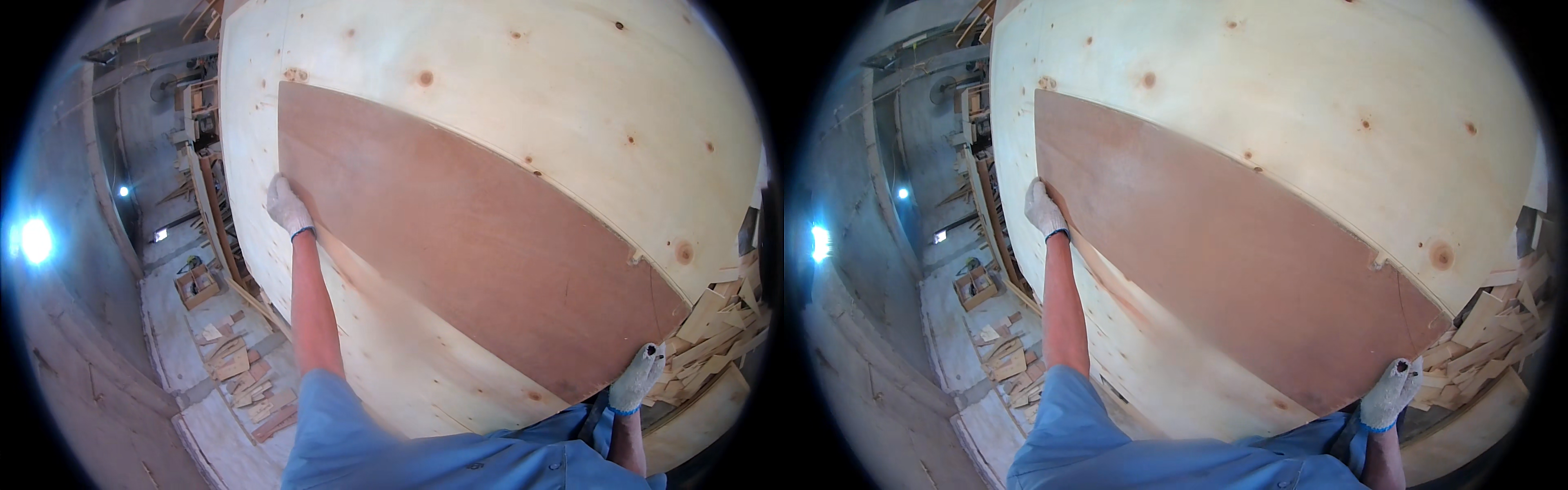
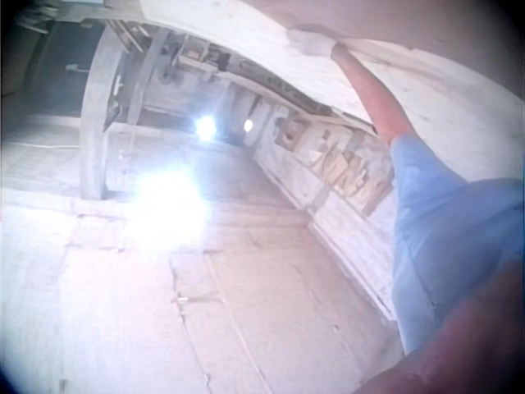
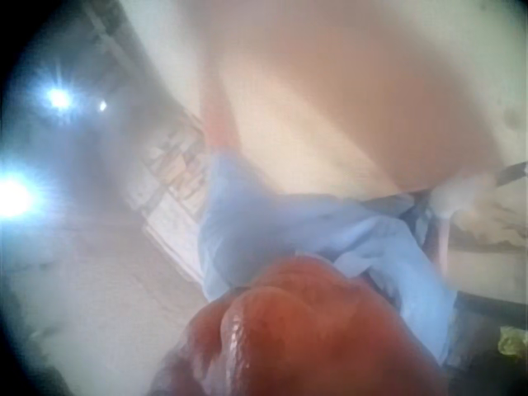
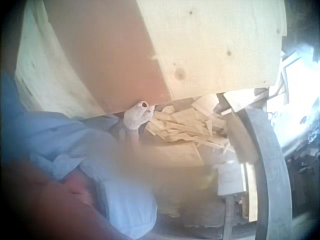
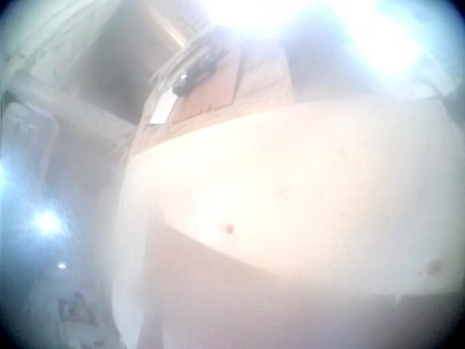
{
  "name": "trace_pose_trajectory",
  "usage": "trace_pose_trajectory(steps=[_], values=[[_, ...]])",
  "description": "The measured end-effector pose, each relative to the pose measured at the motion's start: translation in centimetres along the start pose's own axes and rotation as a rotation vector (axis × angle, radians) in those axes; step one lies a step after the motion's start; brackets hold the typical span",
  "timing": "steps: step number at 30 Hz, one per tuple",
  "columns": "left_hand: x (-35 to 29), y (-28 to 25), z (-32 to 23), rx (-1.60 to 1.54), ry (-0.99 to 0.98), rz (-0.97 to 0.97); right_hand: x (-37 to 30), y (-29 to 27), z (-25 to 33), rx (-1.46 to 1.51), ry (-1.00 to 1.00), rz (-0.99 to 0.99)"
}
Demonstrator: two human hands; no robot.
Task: The person places a rectangular wooden template on a large plywood sheet and traces its outline with a red pencil. The person repeatedly repositions the template and traces new outlines in different locations on the plywood.
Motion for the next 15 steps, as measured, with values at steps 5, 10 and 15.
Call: trace_pose_trajectory(steps=[5,10,15], values=[[3.2,1.7,4.9,0.430,0.164,0.107,-1.3,-0.4,-0.3,-0.140,-0.098,0.061],[8.3,-0.8,10.4,1.135,0.623,-0.028,2.6,1.4,6.9,-0.364,-0.220,0.239],[0.3,0.6,4.4,0.438,0.354,0.196,5.6,1.1,11.7,-0.150,-0.472,0.241]])
Point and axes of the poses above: each hand's wrist, its own x-axis towards the middle knuckle, its own y-axis out of the palm, z = x × y, the point moved 6 cm from there along x, towards the middle knuckle, and after that the axes turned 9 degrees about -y, right-handed, at the moved point
